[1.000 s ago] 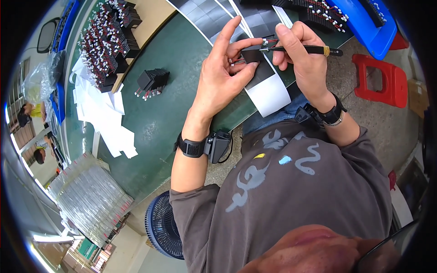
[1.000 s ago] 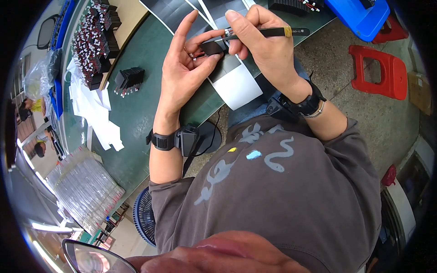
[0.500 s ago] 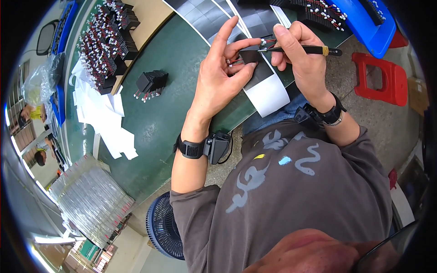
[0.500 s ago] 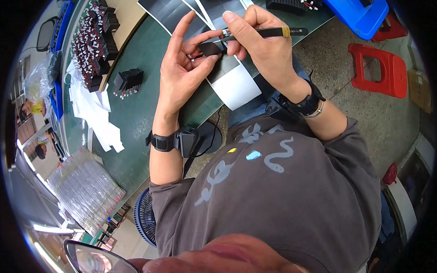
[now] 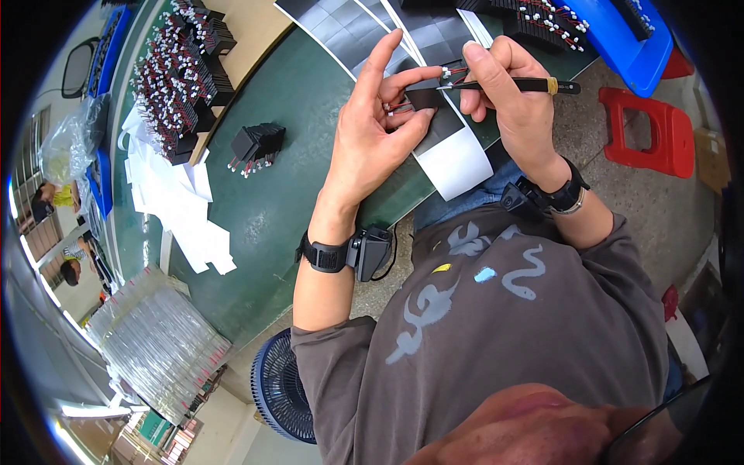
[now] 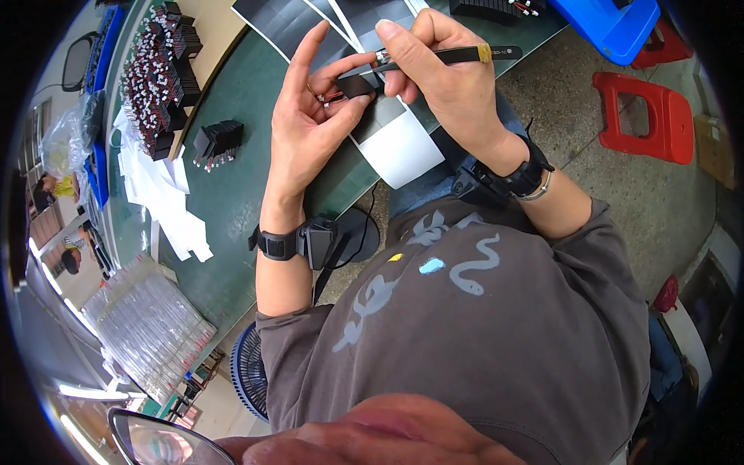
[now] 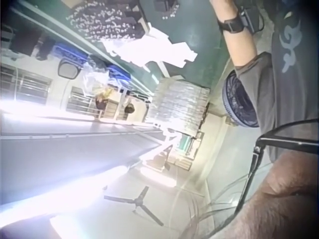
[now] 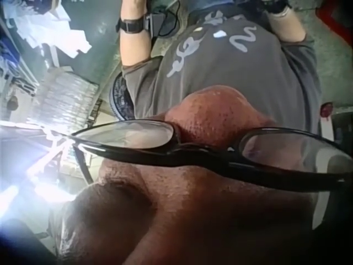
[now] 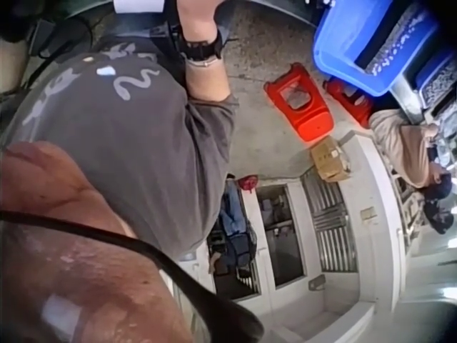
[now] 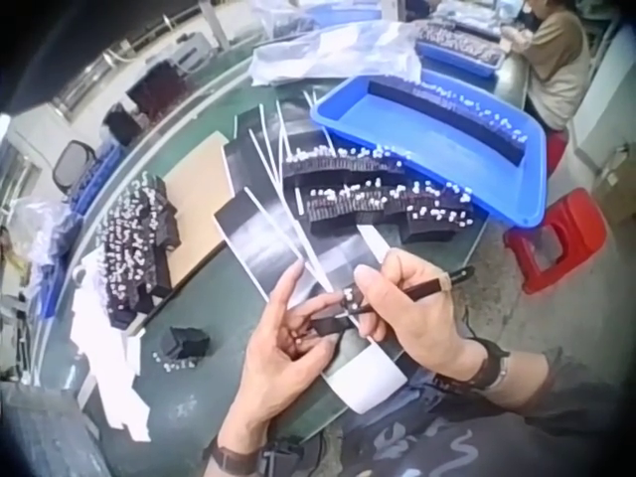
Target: The person picks up a black component, peels a sticker from a sheet, and applies it to the component. They press the sticker down with a tool, place the finished component onto a stack, and repeat the process.
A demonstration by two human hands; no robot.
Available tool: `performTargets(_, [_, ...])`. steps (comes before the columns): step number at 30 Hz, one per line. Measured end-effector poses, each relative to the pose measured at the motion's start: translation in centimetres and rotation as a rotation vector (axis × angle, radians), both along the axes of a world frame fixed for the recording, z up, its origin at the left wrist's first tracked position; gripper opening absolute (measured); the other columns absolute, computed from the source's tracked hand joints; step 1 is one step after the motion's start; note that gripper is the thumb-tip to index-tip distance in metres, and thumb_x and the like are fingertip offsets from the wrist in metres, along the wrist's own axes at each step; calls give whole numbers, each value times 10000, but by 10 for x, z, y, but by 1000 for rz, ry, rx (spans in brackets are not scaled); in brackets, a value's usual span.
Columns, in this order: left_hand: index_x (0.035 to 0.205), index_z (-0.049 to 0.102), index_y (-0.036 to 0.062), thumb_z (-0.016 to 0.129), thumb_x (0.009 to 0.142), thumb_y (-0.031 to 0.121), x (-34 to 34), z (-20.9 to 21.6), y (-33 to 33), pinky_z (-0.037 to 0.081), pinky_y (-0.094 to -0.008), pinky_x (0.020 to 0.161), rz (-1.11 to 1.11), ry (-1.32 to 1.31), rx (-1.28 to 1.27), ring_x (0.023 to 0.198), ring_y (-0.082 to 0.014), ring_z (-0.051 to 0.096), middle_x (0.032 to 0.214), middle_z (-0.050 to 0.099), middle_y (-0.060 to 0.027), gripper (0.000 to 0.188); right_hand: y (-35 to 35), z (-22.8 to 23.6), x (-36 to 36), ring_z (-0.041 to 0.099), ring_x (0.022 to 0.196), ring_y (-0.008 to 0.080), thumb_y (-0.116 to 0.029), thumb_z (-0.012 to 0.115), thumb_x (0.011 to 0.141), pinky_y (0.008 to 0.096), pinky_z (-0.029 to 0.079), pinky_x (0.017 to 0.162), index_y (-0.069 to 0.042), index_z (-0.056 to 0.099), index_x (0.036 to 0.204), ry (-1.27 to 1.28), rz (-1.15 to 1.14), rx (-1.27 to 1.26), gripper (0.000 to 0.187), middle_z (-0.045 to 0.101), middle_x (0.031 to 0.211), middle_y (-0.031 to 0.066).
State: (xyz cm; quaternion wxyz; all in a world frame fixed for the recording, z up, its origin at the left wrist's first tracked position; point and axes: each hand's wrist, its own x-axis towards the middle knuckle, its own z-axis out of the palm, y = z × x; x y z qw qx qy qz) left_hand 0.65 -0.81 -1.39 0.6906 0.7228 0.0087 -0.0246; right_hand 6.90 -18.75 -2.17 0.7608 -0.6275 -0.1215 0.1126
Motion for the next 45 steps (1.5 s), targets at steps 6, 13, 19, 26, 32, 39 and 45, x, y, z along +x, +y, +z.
performTargets(6, [1554,256,115,612,827,-92,-1,-1,0,529,-194,768,-10,-5,-4,993,-83,622,1244,662,-116,836,0,1,0,569,565,51,-239,619,1001,177,436,513,-88,524,755,22,1,-4,303,616,659,36])
performTargets(13, [1553,256,109,610,829,-97,0,0,-1,534,-198,776,1,-8,-24,995,-83,618,1246,659,-120,831,-1,2,1,567,564,52,-243,622,999,180,438,513,-92,521,753,6,-2,-19,306,618,661,39])
performTargets(19, [1553,252,105,610,830,-99,-1,0,0,540,-205,786,-12,1,36,998,-88,619,1243,660,-122,832,-4,1,0,563,559,53,-249,620,999,181,441,515,-95,523,757,27,-2,15,303,617,660,40])
performTargets(26, [1559,238,91,620,859,-107,0,1,-2,477,-155,708,-4,-19,-8,765,-15,537,1270,635,-152,822,-1,0,0,564,558,52,-256,623,998,181,446,517,-93,527,760,16,12,1,304,618,659,38])
performTargets(32, [1551,250,104,615,832,-96,-1,-1,0,557,-222,811,-8,-7,-6,1027,-106,631,1241,660,-128,830,0,1,0,563,551,51,-256,632,993,179,443,514,-92,533,759,-18,0,-29,302,618,653,34])
performTargets(39, [1552,245,104,608,840,-101,0,-2,-1,563,-235,839,-11,-17,-50,1041,-125,638,1249,650,-143,825,-1,0,1,557,538,47,-251,648,984,174,434,508,-88,536,755,-45,-13,-61,302,620,649,30])
performTargets(45, [1554,237,97,609,848,-110,0,-1,-2,556,-219,823,-5,-17,-63,1016,-111,631,1247,646,-144,824,0,-2,0,550,536,39,-230,657,978,173,424,500,-86,538,754,-68,-15,-64,291,615,642,21])
